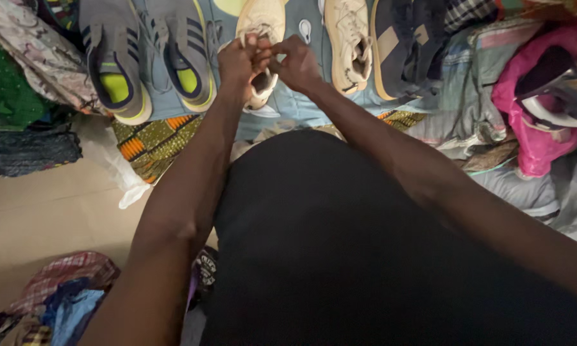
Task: The person unlaces a pair of beige sneakers by hand, then proceeds to re-lace the same shoes. The hands pull the laces out of the eyelets, then thread them back through in a standard crisscross pattern and tie a knot.
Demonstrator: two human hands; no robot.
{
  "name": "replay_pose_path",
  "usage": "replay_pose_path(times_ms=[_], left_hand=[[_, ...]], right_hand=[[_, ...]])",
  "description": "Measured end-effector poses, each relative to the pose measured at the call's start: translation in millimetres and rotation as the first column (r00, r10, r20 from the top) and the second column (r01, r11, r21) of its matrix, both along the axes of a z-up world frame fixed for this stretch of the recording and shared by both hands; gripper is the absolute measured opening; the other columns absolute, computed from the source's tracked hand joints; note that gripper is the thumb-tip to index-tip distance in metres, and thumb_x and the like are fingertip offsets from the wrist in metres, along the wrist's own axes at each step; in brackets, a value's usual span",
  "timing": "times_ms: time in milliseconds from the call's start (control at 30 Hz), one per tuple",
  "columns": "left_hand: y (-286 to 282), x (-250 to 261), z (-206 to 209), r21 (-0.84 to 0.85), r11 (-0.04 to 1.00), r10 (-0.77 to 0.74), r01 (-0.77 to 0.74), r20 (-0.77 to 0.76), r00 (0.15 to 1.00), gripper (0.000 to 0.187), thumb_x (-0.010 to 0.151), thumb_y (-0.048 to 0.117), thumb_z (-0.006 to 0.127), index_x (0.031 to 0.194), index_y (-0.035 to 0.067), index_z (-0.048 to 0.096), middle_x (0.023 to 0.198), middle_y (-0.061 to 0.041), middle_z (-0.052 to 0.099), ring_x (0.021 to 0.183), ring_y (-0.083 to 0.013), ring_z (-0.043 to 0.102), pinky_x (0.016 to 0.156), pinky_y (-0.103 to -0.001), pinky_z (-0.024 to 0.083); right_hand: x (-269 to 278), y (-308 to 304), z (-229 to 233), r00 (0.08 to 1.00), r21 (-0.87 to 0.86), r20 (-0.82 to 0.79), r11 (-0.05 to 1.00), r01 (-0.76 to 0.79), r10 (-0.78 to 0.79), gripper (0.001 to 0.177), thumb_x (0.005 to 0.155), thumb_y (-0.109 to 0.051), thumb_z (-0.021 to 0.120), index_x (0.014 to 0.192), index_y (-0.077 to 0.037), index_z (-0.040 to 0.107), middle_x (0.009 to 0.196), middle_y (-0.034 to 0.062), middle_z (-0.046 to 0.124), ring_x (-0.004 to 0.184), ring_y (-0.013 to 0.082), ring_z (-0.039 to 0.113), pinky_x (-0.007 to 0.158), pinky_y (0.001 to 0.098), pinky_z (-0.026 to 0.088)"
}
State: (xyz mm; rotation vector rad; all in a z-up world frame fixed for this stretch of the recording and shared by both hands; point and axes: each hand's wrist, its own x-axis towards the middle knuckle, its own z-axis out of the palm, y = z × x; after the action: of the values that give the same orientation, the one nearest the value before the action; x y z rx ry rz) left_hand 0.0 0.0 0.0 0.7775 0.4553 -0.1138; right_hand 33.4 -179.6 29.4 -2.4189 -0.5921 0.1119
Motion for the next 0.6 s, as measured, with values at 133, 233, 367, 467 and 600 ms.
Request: replay_pose_path(times_ms=[133,233,367,467,600], left_hand=[[4.1,-11.7,30.8,-0.032,0.998,-0.057,0.056,-0.028,0.998,0.024,0.103,0.017,0.065,0.122,0.002,0.064,0.099,-0.010,0.076,0.078,-0.0172,0.071,0.069,-0.031,0.058],[8.8,-14.4,46.3,-0.066,0.996,-0.054,0.054,-0.006,0.999,0.024,0.102,0.017,0.062,0.122,0.003,0.062,0.097,-0.008,0.074,0.076,-0.0162,0.070,0.069,-0.030,0.058],[12.7,-20.8,50.7,-0.058,0.995,-0.087,0.087,-0.005,0.996,0.022,0.103,0.014,0.062,0.122,0.002,0.063,0.097,-0.008,0.075,0.079,-0.0163,0.072,0.072,-0.030,0.060],[6.7,-21.5,47.9,0.084,0.994,-0.066,0.074,-0.099,0.993,0.023,0.097,0.011,0.063,0.116,-0.001,0.065,0.088,-0.011,0.076,0.075,-0.0207,0.072,0.066,-0.032,0.057],[6.4,-29.2,53.0,0.639,0.745,-0.068,0.188,-0.208,0.976,0.026,0.098,0.019,0.073,0.103,-0.007,0.074,0.081,-0.013,0.071,0.074,-0.0265,0.071,0.066,-0.039,0.051]], right_hand=[[-10.0,-5.4,-3.0,0.999,0.270,-0.027,0.963,-0.020,0.028,0.022,0.090,-0.017,0.081,0.104,-0.003,0.073,0.108,0.0126,0.063,0.082,0.0204,0.070,0.071,0.0347,0.062],[-14.0,-2.8,3.9,0.996,0.423,-0.070,0.906,-0.017,0.052,0.018,0.092,-0.013,0.080,0.102,0.000,0.071,0.106,0.0125,0.061,0.083,0.0184,0.067,0.063,0.0309,0.064],[-16.0,4.6,24.1,0.936,0.368,-0.344,0.906,0.210,-0.077,0.012,0.099,-0.012,0.068,0.097,0.000,0.068,0.087,0.0093,0.069,0.070,0.0125,0.069,0.050,0.0278,0.058],[-11.8,17.2,37.6,0.921,0.327,-0.378,0.918,0.226,-0.092,0.013,0.096,-0.013,0.069,0.095,-0.001,0.068,0.075,0.0056,0.073,0.057,0.0112,0.070,0.045,0.0272,0.057],[-18.7,23.1,51.7,0.919,0.309,-0.395,0.941,0.141,-0.008,0.013,0.093,-0.012,0.072,0.093,0.000,0.072,0.074,0.0090,0.075,0.054,0.0120,0.069,0.043,0.0269,0.054]])
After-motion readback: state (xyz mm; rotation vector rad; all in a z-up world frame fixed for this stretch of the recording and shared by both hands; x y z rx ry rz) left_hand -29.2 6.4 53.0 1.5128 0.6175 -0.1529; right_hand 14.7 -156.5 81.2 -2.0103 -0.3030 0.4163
